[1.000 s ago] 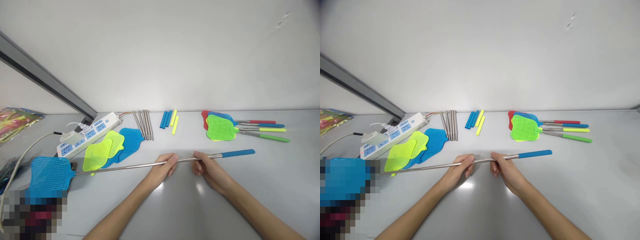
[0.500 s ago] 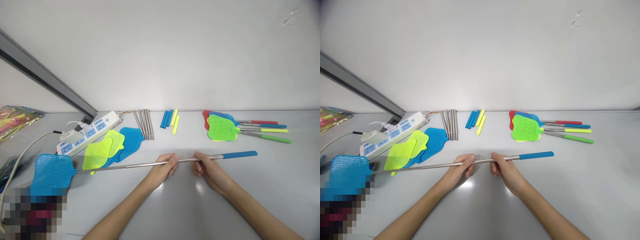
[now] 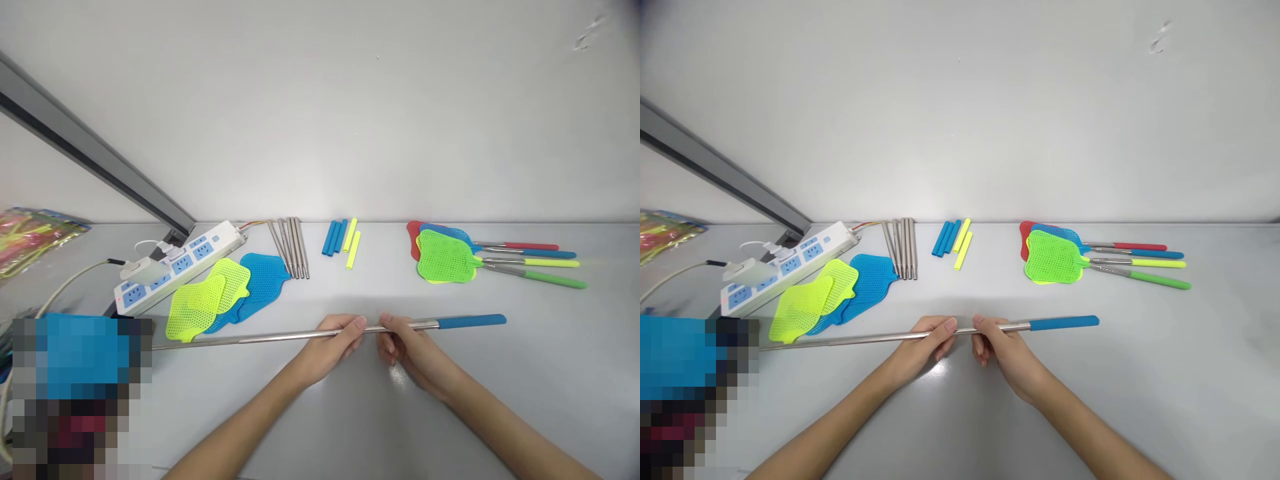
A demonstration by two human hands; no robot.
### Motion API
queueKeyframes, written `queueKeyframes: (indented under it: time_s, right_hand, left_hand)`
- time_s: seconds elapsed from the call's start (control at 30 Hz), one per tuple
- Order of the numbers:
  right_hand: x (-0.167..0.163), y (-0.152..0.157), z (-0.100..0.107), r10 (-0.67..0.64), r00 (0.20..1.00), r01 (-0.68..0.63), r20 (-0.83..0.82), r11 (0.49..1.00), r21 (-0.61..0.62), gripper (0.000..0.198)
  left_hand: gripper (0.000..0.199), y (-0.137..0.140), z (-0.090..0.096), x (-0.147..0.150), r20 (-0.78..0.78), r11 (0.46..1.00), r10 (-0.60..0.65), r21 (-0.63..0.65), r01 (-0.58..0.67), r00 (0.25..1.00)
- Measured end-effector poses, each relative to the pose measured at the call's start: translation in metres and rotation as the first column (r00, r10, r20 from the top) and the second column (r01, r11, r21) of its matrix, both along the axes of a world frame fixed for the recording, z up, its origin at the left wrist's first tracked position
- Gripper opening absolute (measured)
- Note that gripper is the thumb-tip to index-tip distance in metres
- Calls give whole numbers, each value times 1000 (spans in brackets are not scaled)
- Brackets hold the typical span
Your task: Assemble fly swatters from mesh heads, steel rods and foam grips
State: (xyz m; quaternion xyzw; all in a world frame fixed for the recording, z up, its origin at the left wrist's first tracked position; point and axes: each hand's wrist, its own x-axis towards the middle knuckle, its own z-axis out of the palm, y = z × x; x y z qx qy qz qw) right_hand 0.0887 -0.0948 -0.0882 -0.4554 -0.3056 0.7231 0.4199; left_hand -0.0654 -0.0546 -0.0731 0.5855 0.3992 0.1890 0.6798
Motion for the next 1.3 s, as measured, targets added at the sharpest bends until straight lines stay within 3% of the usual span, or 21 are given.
queueKeyframes:
  time_s: [0.23,0.43,0.8,1.3]
  right_hand:
    - [-7,-3,2,-216,976,211,-40,972,-103,39]
    - [-6,-8,9,-266,950,213,-164,935,-283,37]
    - [7,2,8,-289,905,167,-313,916,-363,35]
    - [25,18,15,-299,915,211,-270,926,-312,36]
  left_hand:
    - [40,-5,-8,8,92,992,90,-97,-81,992]
    - [39,-4,-8,9,129,990,104,-106,-90,986]
    - [36,0,3,9,136,988,106,-128,-89,985]
    - [36,6,9,4,124,980,179,-104,-167,976]
